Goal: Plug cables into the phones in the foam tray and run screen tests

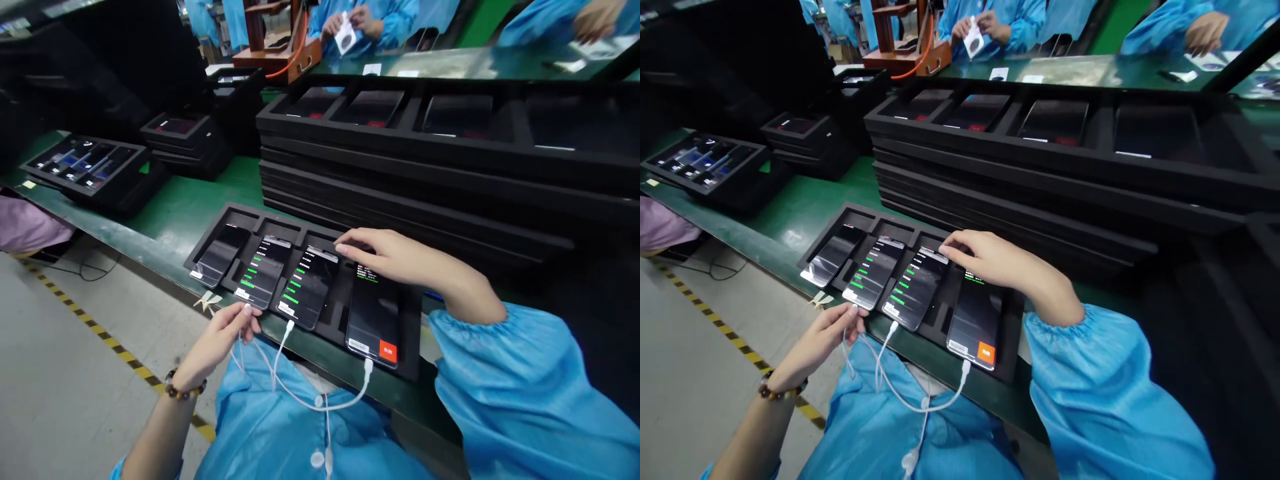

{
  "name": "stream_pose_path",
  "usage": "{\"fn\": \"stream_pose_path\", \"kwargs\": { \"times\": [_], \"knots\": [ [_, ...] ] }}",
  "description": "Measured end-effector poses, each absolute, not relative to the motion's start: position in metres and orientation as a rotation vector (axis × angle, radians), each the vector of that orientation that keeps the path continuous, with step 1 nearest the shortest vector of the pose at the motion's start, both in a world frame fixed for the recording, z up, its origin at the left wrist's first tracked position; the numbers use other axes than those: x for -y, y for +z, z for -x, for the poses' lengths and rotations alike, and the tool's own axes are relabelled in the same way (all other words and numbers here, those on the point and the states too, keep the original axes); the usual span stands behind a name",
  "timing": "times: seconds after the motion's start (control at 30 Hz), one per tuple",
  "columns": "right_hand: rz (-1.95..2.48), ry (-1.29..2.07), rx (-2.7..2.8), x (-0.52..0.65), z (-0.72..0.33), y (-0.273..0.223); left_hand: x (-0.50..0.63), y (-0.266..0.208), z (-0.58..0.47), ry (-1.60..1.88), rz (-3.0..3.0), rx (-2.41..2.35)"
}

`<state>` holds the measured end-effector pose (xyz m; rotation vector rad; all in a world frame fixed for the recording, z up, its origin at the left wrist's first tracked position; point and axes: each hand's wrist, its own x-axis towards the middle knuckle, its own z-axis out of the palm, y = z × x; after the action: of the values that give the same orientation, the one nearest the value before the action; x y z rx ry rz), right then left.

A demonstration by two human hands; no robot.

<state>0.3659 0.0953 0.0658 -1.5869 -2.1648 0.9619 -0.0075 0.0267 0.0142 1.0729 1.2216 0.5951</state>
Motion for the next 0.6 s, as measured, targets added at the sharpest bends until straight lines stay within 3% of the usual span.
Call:
{"fn": "stream_pose_path", "kwargs": {
  "times": [0.33,0.6],
  "knots": [
    [1.398,0.969,2.446,-0.135,-0.303,0.093,-0.004,-0.02,-0.03,0.816,-0.693,-1.218],
    [1.322,0.745,2.636,-0.205,-0.185,0.046,-0.018,-0.013,0.037,1.063,-0.637,-1.255]
  ]
}}
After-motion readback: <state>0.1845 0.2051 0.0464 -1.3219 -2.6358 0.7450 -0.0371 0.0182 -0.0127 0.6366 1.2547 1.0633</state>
